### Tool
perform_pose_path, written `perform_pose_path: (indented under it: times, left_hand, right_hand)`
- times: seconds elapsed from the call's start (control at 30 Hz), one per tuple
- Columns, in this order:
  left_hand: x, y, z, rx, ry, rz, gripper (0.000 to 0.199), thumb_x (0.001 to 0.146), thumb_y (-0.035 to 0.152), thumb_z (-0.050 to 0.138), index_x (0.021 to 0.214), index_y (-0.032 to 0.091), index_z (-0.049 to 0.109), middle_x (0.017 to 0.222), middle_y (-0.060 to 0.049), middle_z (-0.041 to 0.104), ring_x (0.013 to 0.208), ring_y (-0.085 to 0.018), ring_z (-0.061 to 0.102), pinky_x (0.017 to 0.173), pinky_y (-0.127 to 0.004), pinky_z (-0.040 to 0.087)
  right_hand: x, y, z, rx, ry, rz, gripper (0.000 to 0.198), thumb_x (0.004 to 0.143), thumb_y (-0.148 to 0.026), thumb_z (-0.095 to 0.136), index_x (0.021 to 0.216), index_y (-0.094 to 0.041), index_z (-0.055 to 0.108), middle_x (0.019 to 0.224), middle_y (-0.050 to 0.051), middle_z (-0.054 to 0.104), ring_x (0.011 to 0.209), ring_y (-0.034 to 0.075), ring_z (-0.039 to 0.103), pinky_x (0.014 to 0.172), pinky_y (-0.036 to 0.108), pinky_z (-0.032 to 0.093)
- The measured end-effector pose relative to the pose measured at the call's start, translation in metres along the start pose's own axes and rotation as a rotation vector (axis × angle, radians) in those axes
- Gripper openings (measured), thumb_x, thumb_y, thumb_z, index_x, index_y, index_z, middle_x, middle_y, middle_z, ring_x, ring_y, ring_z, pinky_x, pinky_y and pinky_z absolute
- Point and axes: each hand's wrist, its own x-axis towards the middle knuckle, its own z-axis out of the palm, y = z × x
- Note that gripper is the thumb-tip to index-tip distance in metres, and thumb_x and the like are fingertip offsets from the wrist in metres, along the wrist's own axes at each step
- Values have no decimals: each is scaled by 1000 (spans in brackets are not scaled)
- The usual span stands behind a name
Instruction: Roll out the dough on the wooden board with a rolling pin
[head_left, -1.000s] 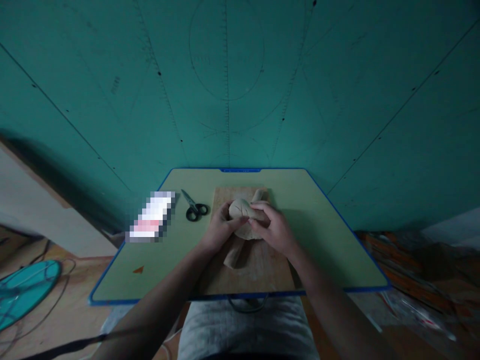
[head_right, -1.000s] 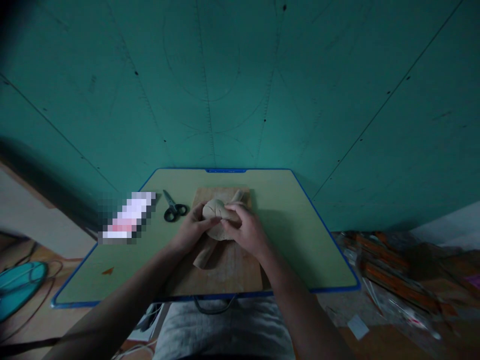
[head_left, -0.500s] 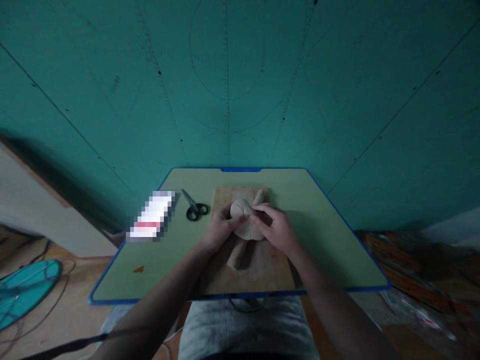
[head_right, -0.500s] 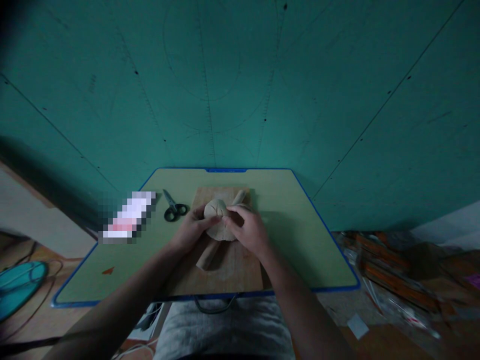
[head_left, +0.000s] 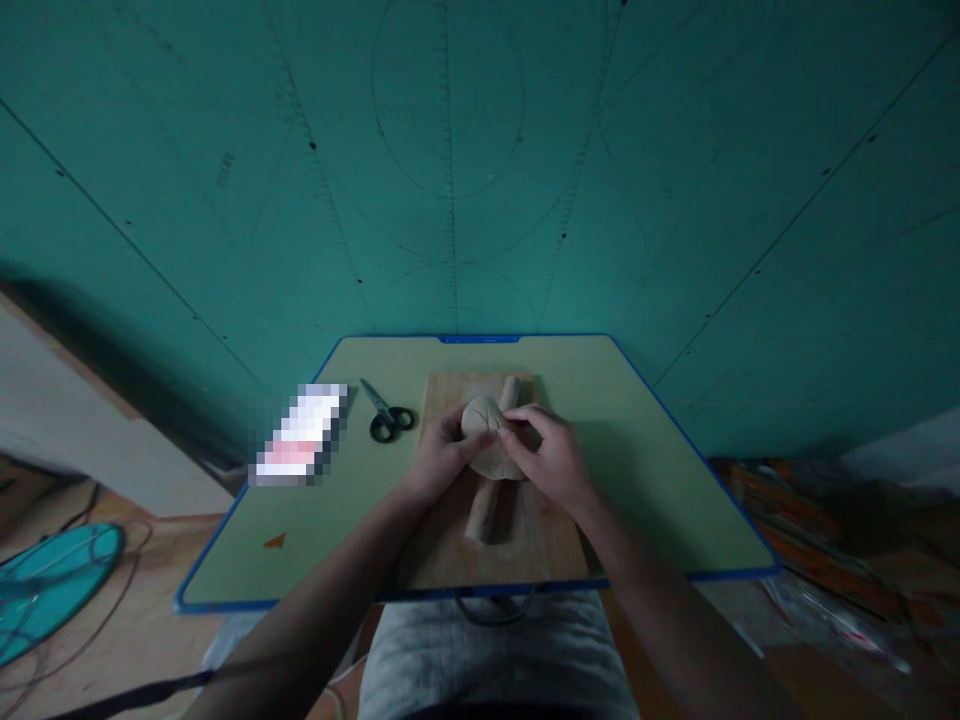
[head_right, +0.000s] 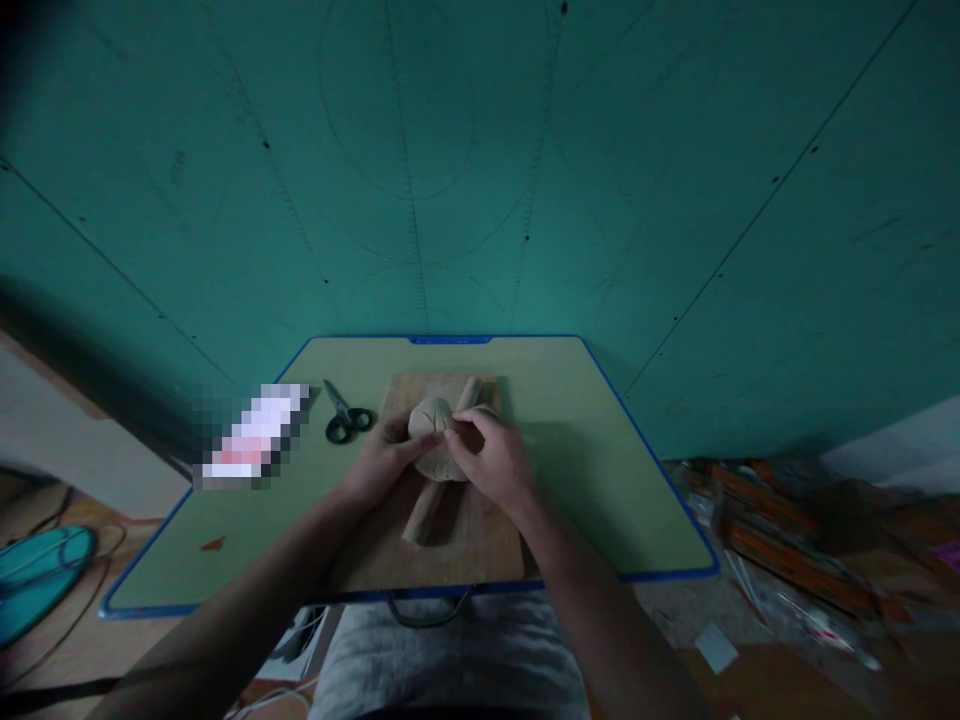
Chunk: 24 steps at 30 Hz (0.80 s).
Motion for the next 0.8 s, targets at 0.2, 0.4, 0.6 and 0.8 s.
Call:
perform_pose_path:
  times: [0.2, 0.4, 0.6, 0.8]
  left_hand:
    - [0, 0, 1, 29, 12, 1, 38, 67, 34, 81, 99, 15, 70, 89, -2, 72, 81, -19, 65, 73, -26, 50]
    - [2, 0, 0, -69, 30, -15, 45, 65, 33, 81, 104, 14, 69, 93, -4, 74, 81, -20, 67, 75, -28, 52]
    - [2, -2, -1, -143, 48, -16, 49, 67, 30, 79, 112, 16, 66, 99, -4, 73, 86, -20, 67, 78, -29, 53]
    - [0, -1, -5, -4, 24, 3, 64, 66, 28, 81, 126, 17, 60, 108, -5, 71, 98, -22, 66, 85, -31, 53]
  right_hand:
    - [-2, -1, 2, -76, 26, 29, 12, 83, -23, 61, 92, -26, 69, 89, 5, 75, 81, 22, 72, 73, 32, 56]
    - [-1, 3, -2, 41, 30, 28, 17, 88, -23, 54, 97, -25, 68, 95, 4, 76, 90, 21, 72, 82, 32, 57]
    - [2, 0, -4, 53, -47, -98, 20, 85, -23, 60, 105, -24, 67, 109, 7, 71, 106, 23, 66, 94, 37, 53]
    - [1, 1, -2, 57, -60, -45, 18, 87, -24, 63, 104, -25, 69, 106, 6, 73, 103, 22, 68, 93, 37, 54]
